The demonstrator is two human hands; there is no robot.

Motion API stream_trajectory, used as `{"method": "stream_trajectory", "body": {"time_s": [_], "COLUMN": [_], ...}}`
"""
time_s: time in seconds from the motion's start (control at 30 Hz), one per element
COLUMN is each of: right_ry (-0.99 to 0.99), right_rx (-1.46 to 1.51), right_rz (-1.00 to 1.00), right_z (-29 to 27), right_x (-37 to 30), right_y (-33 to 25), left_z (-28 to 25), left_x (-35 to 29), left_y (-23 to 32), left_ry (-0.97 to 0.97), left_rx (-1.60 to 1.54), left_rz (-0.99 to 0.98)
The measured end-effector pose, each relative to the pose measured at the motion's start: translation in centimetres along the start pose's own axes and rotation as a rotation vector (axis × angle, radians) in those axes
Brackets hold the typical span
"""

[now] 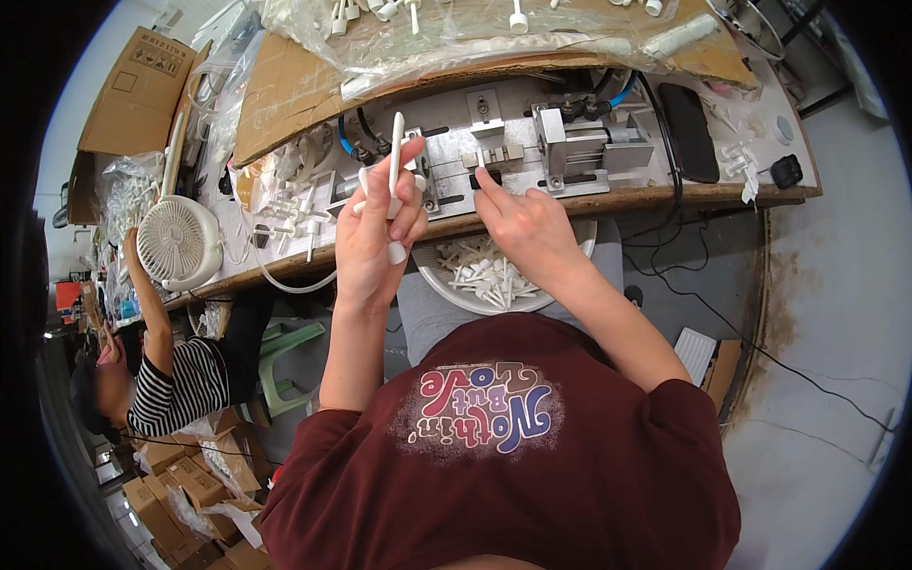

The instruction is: Manually assemble small plastic components using a workbench machine.

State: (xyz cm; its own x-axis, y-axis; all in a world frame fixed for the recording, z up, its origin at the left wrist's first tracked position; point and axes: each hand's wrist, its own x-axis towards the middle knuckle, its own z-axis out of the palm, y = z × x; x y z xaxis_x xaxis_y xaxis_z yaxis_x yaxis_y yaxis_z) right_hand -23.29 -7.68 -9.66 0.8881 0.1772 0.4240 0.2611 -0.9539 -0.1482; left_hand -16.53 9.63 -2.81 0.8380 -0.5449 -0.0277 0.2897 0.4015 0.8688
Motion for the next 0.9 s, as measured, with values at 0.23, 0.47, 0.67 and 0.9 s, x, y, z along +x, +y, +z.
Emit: {"method": "stream_trajectory", "body": {"time_s": [0.23,0.47,0.67,0.9], "right_ry": [-0.045,0.011,0.105,0.168], "right_rx": [-0.03,0.004,0.568,0.617], "right_rz": [-0.042,-0.038,0.148,-0.016], "right_z": [-0.1,0.3,-3.6,-4.0], "right_x": [1.7,1.5,1.5,0.8], "right_y": [0.8,1.0,-0.6,-2.1], "left_z": [-0.7,-1.0,-0.6,0.6], "left_x": [-0.4,-0.6,-0.4,-1.9], "left_y": [-1.4,-3.0,-3.5,-5.4], "left_ry": [0.04,0.076,0.085,0.019], "left_rx": [-0.192,-0.294,-0.298,-0.175], "left_rz": [-0.041,-0.03,-0.038,-0.231]}}
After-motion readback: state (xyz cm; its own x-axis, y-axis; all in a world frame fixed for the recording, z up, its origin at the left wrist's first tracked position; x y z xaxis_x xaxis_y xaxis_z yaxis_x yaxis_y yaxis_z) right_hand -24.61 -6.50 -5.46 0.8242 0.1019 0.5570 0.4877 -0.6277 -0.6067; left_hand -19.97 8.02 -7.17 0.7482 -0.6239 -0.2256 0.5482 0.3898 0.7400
